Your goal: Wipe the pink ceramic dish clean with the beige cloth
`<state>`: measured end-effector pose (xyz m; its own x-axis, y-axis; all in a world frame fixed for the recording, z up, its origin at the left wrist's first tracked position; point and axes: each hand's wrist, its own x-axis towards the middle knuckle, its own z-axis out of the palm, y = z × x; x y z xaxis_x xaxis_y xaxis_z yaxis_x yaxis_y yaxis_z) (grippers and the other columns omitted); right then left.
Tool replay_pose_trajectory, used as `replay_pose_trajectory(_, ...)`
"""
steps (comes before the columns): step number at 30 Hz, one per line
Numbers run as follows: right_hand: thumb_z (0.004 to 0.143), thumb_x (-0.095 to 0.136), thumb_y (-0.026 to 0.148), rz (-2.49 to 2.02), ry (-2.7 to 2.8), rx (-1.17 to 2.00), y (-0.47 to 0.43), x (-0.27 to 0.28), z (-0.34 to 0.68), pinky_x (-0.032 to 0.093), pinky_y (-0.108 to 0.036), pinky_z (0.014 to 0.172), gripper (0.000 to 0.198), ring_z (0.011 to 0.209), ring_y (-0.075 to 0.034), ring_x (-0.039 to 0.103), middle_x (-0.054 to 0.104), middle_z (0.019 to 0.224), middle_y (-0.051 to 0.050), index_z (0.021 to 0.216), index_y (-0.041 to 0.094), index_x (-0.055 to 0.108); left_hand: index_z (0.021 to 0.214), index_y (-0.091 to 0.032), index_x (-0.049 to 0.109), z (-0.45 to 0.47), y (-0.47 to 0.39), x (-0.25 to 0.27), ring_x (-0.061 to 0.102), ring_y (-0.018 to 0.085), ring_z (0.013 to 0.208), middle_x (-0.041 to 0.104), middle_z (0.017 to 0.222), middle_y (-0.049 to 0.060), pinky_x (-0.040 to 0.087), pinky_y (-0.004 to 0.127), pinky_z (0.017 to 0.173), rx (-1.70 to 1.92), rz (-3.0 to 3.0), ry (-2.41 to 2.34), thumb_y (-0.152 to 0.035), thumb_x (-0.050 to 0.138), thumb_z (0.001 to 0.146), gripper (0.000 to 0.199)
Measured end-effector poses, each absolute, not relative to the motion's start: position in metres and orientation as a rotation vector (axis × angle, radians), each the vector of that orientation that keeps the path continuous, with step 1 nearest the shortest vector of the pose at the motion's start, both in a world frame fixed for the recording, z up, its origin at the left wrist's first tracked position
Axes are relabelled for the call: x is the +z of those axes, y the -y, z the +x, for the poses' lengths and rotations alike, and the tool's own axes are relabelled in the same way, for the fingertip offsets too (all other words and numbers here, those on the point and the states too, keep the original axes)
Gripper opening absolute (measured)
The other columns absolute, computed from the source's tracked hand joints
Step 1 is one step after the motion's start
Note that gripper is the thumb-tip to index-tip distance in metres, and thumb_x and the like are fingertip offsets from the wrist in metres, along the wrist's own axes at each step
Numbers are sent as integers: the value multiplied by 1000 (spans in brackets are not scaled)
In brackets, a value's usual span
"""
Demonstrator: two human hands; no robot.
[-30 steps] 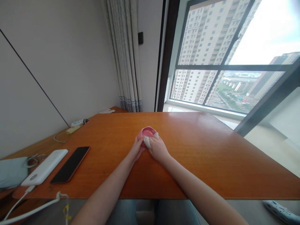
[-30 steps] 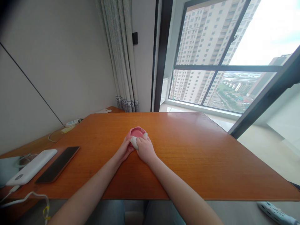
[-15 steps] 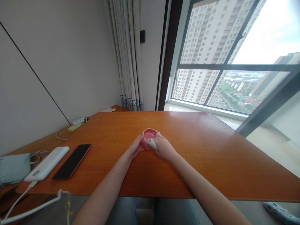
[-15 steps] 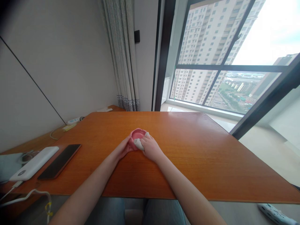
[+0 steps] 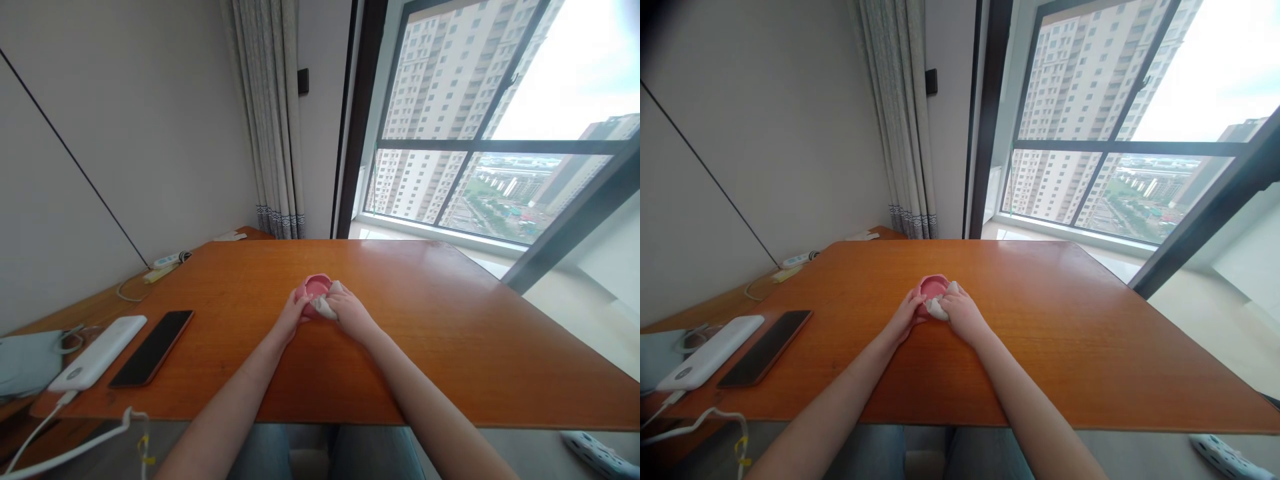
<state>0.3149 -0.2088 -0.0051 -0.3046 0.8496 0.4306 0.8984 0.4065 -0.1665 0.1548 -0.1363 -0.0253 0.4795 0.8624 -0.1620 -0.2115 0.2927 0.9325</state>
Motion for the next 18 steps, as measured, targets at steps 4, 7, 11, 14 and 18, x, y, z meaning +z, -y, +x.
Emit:
replay_pose_trajectory(4, 88, 48, 13, -1445, 2300, -159, 208, -2, 327, 18, -41, 111, 19, 98, -15, 56, 67, 93, -1, 84, 23, 64, 116, -22, 53, 144, 129, -19, 61, 23, 89, 61, 111, 9, 52, 34, 71, 653, 1079, -754, -37, 66, 71, 48)
replay_pose_trajectory(7, 88, 48, 14, -1412, 2415, -210, 207, 2, 332, 10, -45, 114, 19, 106, -16, 54, 68, 96, -1, 88, 23, 65, 114, -20, 54, 138, 127, -16, 61, 20, 84, 61, 107, 9, 52, 35, 69, 558, 1139, -748, -36, 63, 73, 45)
replay_pose_trajectory(11, 85, 48, 11, -1389, 2482, -251, 206, 14, 331, 10, -44, 114, 20, 100, -17, 56, 69, 92, -2, 90, 22, 65, 114, -19, 55, 137, 128, -13, 61, 19, 78, 64, 101, 8, 52, 33, 66, 594, 1126, -750, -37, 64, 72, 46)
replay_pose_trajectory(14, 79, 52, 11, -1420, 2458, -249, 208, 26, 321, 15, -43, 111, 18, 93, -19, 56, 68, 85, -3, 87, 21, 65, 116, -17, 57, 138, 129, -12, 63, 21, 81, 66, 103, 11, 52, 31, 66, 614, 1063, -713, -42, 62, 75, 48)
replay_pose_trajectory(18, 72, 56, 16, -1424, 2427, -215, 215, 33, 306, 29, -36, 99, 11, 87, -20, 53, 66, 80, -4, 79, 21, 62, 119, -20, 59, 137, 129, -11, 63, 23, 89, 66, 107, 10, 52, 31, 67, 627, 981, -676, -50, 58, 77, 51)
